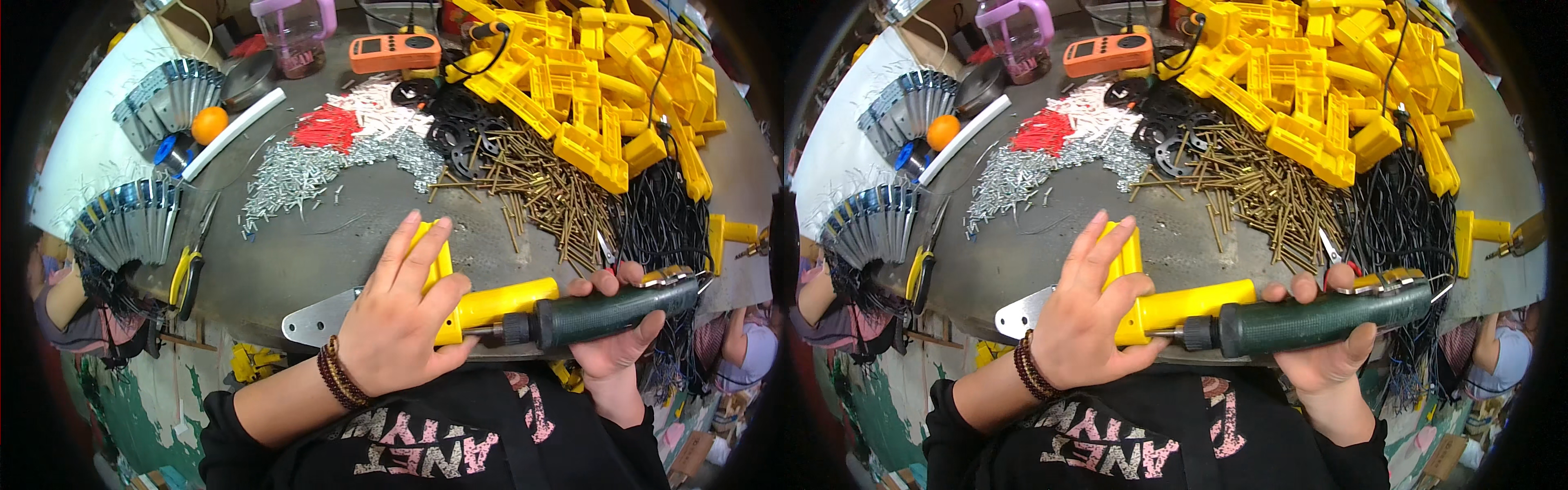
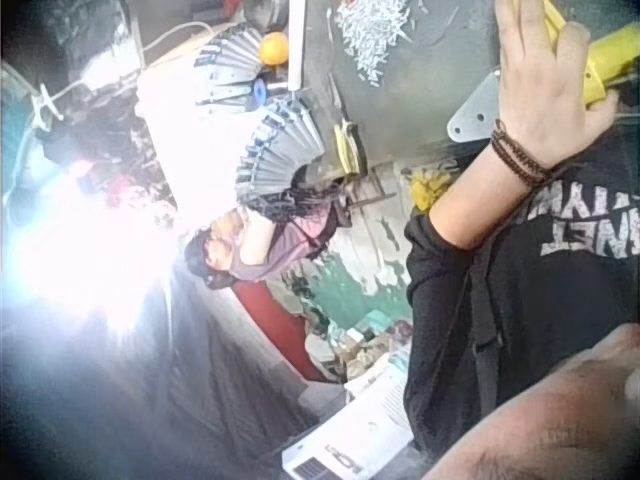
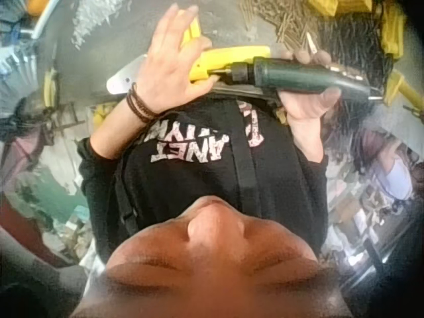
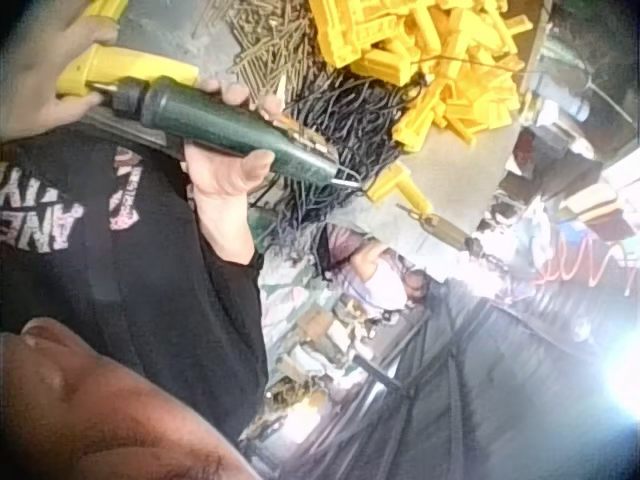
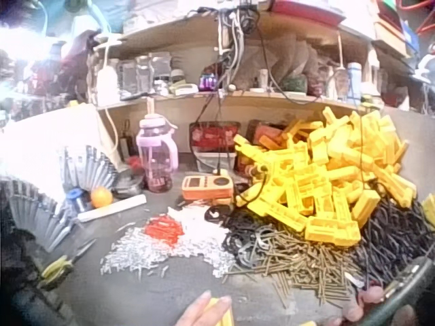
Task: The person is assembling a yellow plastic housing for a hardware tool, involving wiring, soldering, and screw installation.
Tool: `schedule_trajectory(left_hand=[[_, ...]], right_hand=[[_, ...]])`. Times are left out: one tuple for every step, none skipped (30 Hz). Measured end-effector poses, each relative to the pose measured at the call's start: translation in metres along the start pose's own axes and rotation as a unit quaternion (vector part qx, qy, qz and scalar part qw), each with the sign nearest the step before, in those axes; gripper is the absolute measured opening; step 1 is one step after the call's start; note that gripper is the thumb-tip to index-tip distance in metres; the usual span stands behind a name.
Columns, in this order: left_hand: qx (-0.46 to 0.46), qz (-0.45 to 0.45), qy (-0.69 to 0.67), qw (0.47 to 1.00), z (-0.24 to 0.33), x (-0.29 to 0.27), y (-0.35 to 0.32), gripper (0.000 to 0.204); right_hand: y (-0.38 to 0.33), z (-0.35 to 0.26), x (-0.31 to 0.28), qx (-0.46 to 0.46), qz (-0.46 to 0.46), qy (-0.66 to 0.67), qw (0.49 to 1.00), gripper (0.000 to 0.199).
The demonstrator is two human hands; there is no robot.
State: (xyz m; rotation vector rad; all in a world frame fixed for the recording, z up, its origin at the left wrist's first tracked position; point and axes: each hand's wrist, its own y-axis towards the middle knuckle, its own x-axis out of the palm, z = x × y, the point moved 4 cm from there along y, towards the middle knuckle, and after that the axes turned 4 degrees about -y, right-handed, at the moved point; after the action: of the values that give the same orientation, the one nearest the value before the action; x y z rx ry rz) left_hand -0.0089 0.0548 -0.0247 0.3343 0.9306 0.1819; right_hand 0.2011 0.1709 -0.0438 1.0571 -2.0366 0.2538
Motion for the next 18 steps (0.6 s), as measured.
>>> schedule_trajectory(left_hand=[[0.005, -0.007, -0.007, 1.000, 0.000, 0.001, 0.000, 0.049], [0.009, -0.014, 0.003, 1.000, 0.002, -0.004, 0.003, 0.047], [0.007, -0.012, 0.006, 1.000, -0.004, -0.008, 0.005, 0.047], [0.006, 0.055, -0.026, 0.998, -0.019, -0.018, 0.008, 0.043], [0.007, 0.118, -0.062, 0.991, -0.036, -0.028, 0.012, 0.039], [-0.031, 0.133, 0.000, 0.991, -0.058, -0.038, 0.021, 0.032], [-0.070, 0.149, 0.065, 0.984, -0.080, -0.050, 0.029, 0.024], [-0.085, 0.127, 0.120, 0.981, -0.103, -0.057, 0.035, 0.020], [-0.101, 0.107, 0.174, 0.974, -0.123, -0.061, 0.039, 0.016], [-0.101, 0.107, 0.176, 0.973, -0.134, -0.062, 0.045, 0.016], [-0.087, 0.072, 0.239, 0.964, -0.140, -0.060, 0.051, 0.014], [-0.072, 0.036, 0.301, 0.950, -0.144, -0.059, 0.054, 0.012], [-0.068, 0.034, 0.298, 0.952, -0.145, -0.057, 0.058, 0.012], [-0.028, 0.011, 0.352, 0.935, -0.143, -0.052, 0.062, 0.009], [0.013, -0.011, 0.405, 0.914, -0.141, -0.048, 0.066, 0.008], [0.071, -0.009, 0.432, 0.899, -0.131, -0.049, 0.067, 0.005], [0.073, -0.011, 0.430, 0.900, -0.132, -0.046, 0.069, 0.005], [0.111, -0.023, 0.452, 0.885, -0.131, -0.042, 0.071, 0.004]], right_hand=[[-0.001, 0.000, -0.006, -0.007, 0.005, 0.021, 1.000, 0.059], [0.000, 0.000, -0.009, -0.014, 0.011, 0.041, 0.999, 0.058], [0.001, 0.002, -0.008, -0.013, 0.008, 0.043, 0.999, 0.058], [0.002, 0.003, -0.008, -0.024, 0.032, 0.048, 0.998, 0.055], [0.002, 0.004, -0.007, -0.039, 0.060, 0.052, 0.996, 0.052], [0.002, 0.004, -0.005, -0.034, 0.074, 0.051, 0.995, 0.047], [-0.001, 0.005, -0.006, -0.037, 0.075, 0.052, 0.995, 0.047], [-0.001, 0.006, -0.009, -0.041, 0.063, 0.054, 0.996, 0.050], [0.003, 0.007, -0.010, -0.043, 0.048, 0.056, 0.996, 0.053], [0.003, 0.008, -0.009, -0.038, 0.042, 0.062, 0.997, 0.061], [0.004, 0.008, -0.007, -0.038, 0.040, 0.062, 0.997, 0.061], [0.006, 0.008, -0.004, -0.034, 0.045, 0.068, 0.996, 0.062], [0.005, 0.008, -0.005, -0.034, 0.056, 0.072, 0.995, 0.064], [0.004, 0.009, -0.007, -0.032, 0.060, 0.071, 0.995, 0.062], [0.005, 0.008, -0.008, -0.035, 0.064, 0.070, 0.995, 0.062], [0.006, 0.009, -0.008, -0.033, 0.059, 0.075, 0.995, 0.062], [0.006, 0.010, -0.007, -0.031, 0.053, 0.079, 0.995, 0.062], [0.005, 0.010, -0.007, -0.031, 0.055, 0.079, 0.995, 0.062]])
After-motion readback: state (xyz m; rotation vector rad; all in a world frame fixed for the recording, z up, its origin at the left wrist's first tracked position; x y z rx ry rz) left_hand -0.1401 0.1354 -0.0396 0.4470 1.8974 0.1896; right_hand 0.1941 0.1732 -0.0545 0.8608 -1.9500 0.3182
